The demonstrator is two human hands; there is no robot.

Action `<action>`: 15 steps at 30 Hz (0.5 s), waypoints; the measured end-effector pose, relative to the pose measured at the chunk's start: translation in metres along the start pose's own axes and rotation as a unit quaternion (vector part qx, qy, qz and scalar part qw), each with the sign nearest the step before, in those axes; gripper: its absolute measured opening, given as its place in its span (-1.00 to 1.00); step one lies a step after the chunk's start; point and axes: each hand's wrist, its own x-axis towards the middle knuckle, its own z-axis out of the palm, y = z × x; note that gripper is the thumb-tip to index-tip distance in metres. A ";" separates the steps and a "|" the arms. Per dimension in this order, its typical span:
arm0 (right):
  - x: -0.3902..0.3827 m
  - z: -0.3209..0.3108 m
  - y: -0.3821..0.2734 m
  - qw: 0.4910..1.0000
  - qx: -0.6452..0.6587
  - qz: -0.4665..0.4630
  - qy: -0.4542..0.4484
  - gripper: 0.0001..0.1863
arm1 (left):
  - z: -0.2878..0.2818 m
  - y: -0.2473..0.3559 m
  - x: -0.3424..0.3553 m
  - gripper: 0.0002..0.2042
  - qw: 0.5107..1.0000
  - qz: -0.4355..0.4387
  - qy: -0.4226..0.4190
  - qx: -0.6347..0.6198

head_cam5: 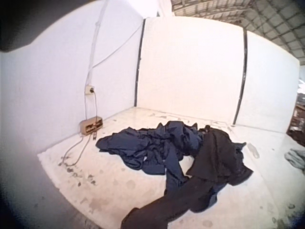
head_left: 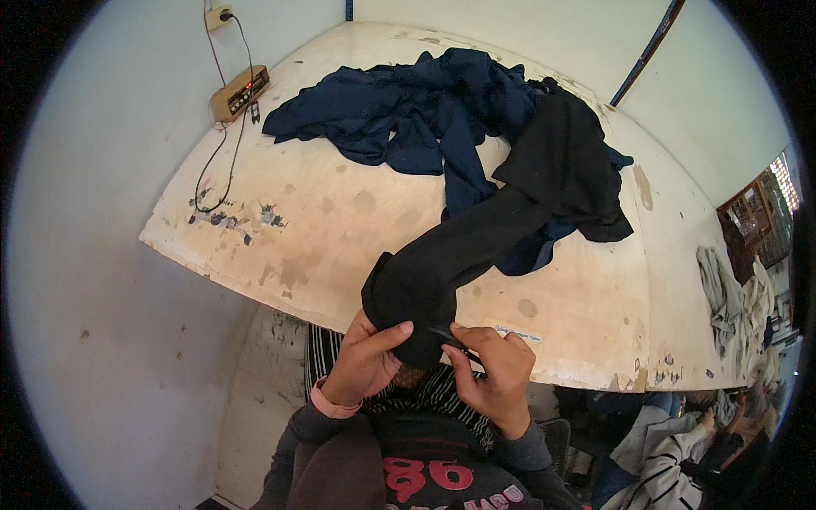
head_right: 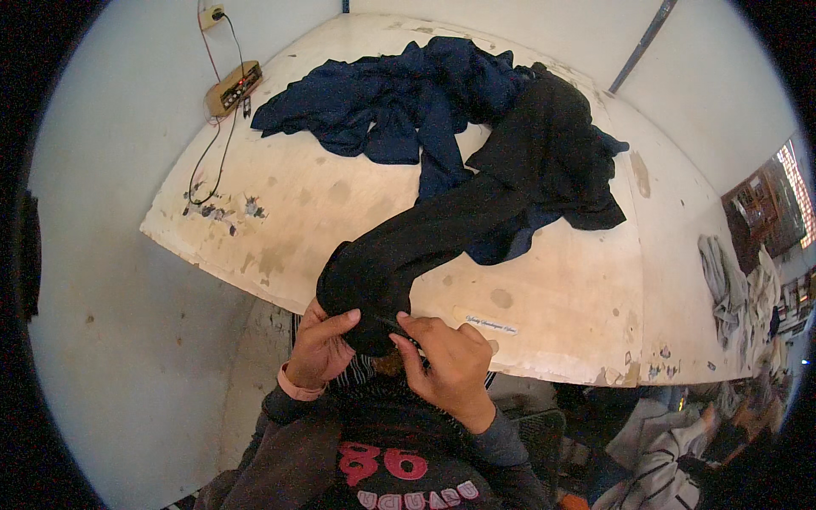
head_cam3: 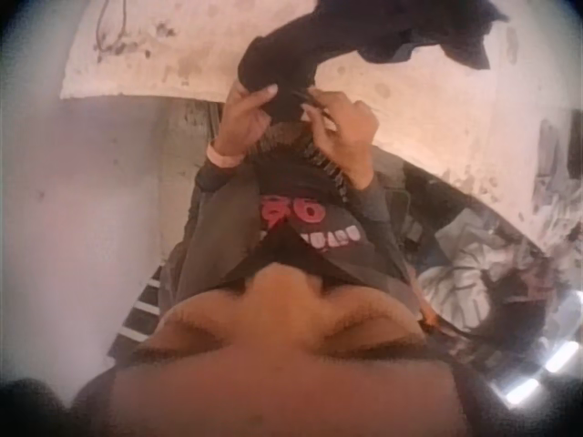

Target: The person uses a small blade to cut a dark blue garment laid on a table, repeatedly lifting and repositioning sections to access seams and edges. The person then cuts a black garment in a similar manner, handling each piece one at a time.

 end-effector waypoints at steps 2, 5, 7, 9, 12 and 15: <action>-0.001 -0.001 0.001 1.000 -0.010 -0.001 -0.004 -0.71 | -0.002 -0.001 0.000 -0.51 1.000 0.000 -0.012 0.012; -0.005 -0.001 0.002 1.000 0.024 0.002 0.019 -0.71 | -0.009 -0.003 0.006 -0.53 0.994 0.011 -0.058 -0.088; -0.008 0.006 -0.001 0.994 0.086 -0.014 0.061 -0.70 | -0.008 -0.002 0.007 -0.47 0.987 -0.007 -0.077 -0.141; -0.007 0.008 -0.011 0.998 0.004 -0.068 0.009 -0.68 | -0.011 -0.005 0.008 -0.44 0.960 -0.022 -0.154 -0.234; -0.017 0.020 -0.008 0.978 -0.090 -0.185 -0.013 -0.66 | -0.017 -0.011 0.011 -0.42 0.932 -0.012 -0.216 -0.292; -0.032 0.027 -0.006 0.972 -0.030 -0.235 0.004 -0.68 | -0.017 -0.001 0.010 -0.40 0.991 0.053 -0.063 -0.110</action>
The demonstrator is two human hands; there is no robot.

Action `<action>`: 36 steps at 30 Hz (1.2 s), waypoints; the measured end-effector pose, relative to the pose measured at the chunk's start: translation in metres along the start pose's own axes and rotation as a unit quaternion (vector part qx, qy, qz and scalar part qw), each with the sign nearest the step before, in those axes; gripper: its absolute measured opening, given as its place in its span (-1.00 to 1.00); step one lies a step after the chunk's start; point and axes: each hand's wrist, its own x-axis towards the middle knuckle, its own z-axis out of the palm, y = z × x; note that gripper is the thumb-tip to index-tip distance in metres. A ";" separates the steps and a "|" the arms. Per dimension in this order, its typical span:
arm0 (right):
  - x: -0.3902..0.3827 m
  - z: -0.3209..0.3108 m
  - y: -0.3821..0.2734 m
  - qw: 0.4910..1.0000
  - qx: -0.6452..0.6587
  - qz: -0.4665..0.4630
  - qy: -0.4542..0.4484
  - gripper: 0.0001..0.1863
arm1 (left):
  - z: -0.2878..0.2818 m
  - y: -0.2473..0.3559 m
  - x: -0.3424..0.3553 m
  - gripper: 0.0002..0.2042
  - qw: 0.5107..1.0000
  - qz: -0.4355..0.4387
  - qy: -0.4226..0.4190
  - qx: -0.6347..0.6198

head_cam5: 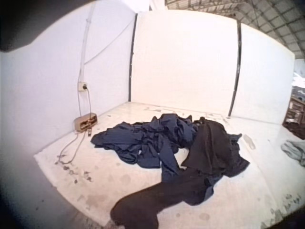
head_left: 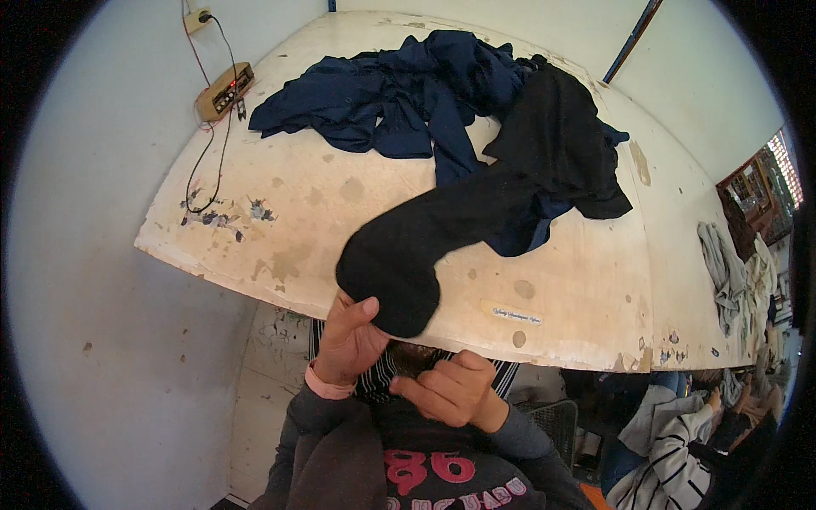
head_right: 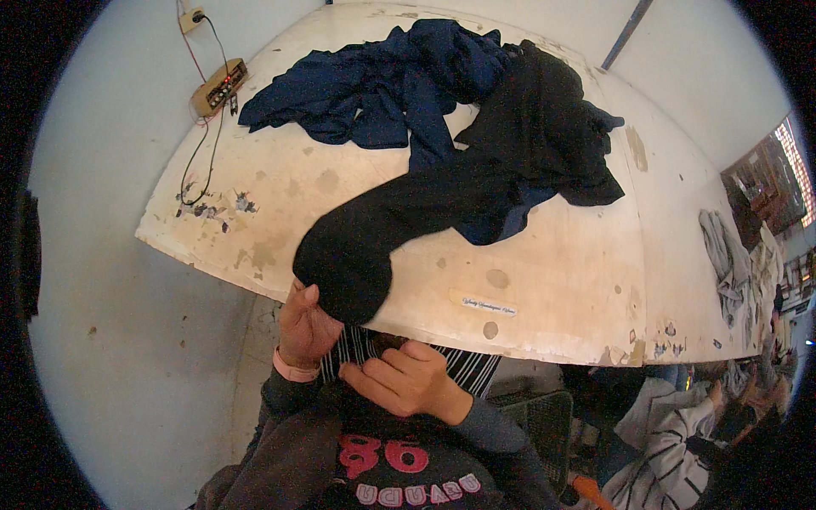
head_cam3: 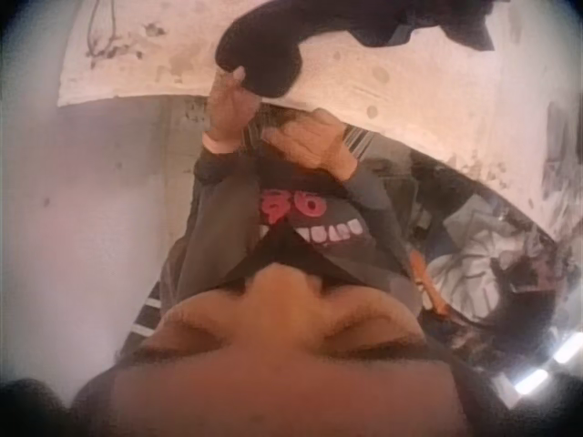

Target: The person uses a small blade to cut a dark blue garment laid on a table, repeatedly lifting and repositioning sections to access seams and edges. The person then cuts a black garment in a similar manner, handling each piece one at a time.

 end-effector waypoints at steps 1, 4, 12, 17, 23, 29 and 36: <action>-0.004 0.003 -0.001 0.998 0.055 0.013 0.013 -0.69 | -0.003 0.003 0.004 -0.39 0.999 0.018 -0.001 0.040; -0.010 0.000 0.003 0.983 0.170 0.064 0.012 -0.77 | -0.001 0.008 0.008 -0.36 0.995 0.029 0.044 0.089; -0.001 0.000 0.013 0.897 0.213 0.364 0.131 -0.70 | -0.008 -0.002 0.008 -0.39 0.997 0.036 0.060 -0.012; 0.005 -0.004 0.022 0.922 0.176 0.334 0.090 -0.72 | -0.009 -0.005 0.006 -0.41 0.997 0.032 0.039 -0.051; -0.001 0.005 0.025 0.911 0.198 0.353 0.080 -0.73 | -0.010 -0.008 0.004 -0.41 0.997 0.015 0.031 -0.072; 0.008 0.001 0.028 0.899 0.245 0.293 0.214 -0.51 | -0.012 -0.016 -0.005 -0.40 0.990 0.014 0.015 0.140; 0.004 -0.001 0.038 0.954 0.173 0.224 0.101 -0.51 | -0.003 -0.011 -0.020 -0.43 0.871 -0.040 -0.104 0.479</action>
